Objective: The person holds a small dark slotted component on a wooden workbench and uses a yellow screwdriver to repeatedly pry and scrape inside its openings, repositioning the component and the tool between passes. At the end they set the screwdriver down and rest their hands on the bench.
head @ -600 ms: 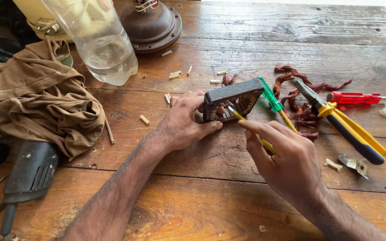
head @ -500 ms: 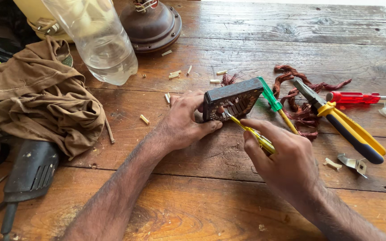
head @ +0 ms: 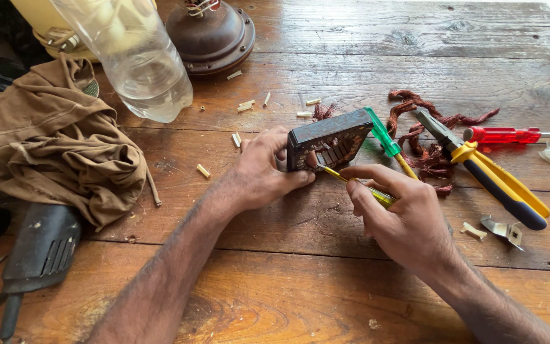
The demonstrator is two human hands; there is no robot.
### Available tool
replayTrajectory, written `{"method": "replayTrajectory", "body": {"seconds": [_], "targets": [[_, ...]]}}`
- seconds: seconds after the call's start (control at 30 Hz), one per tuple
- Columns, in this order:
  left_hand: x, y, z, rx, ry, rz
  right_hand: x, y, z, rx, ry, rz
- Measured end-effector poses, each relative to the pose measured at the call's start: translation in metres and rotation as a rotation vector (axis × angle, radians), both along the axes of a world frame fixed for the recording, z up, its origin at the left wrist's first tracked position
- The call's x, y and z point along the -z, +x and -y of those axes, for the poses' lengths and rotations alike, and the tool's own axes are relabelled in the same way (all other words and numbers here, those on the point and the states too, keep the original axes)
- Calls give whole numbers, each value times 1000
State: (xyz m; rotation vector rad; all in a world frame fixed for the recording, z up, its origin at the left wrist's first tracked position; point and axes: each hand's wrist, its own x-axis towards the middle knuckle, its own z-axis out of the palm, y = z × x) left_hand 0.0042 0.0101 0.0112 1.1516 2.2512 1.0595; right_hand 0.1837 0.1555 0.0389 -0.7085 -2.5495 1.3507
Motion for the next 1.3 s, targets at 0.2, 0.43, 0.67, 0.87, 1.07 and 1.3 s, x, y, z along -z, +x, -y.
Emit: {"method": "replayTrajectory", "body": {"seconds": [0.2, 0.43, 0.67, 0.87, 1.07, 1.3], "targets": [[0, -4, 2, 45, 19, -63, 0, -1, 3, -15, -24, -34], [-1, -5, 0, 40, -12, -11, 5, -4, -6, -20, -184, -20], [-2, -6, 0, 59, 52, -24, 17, -4, -14, 88, -543, -69], [-1, -7, 0, 61, 35, -20, 25, -6, -18, 175, -752, -97], [-2, -7, -2, 55, 59, -36, 27, -7, -20, 185, -801, -139], [2, -3, 0, 70, 182, -72, 27, -6, -18, 128, -798, -168]]}}
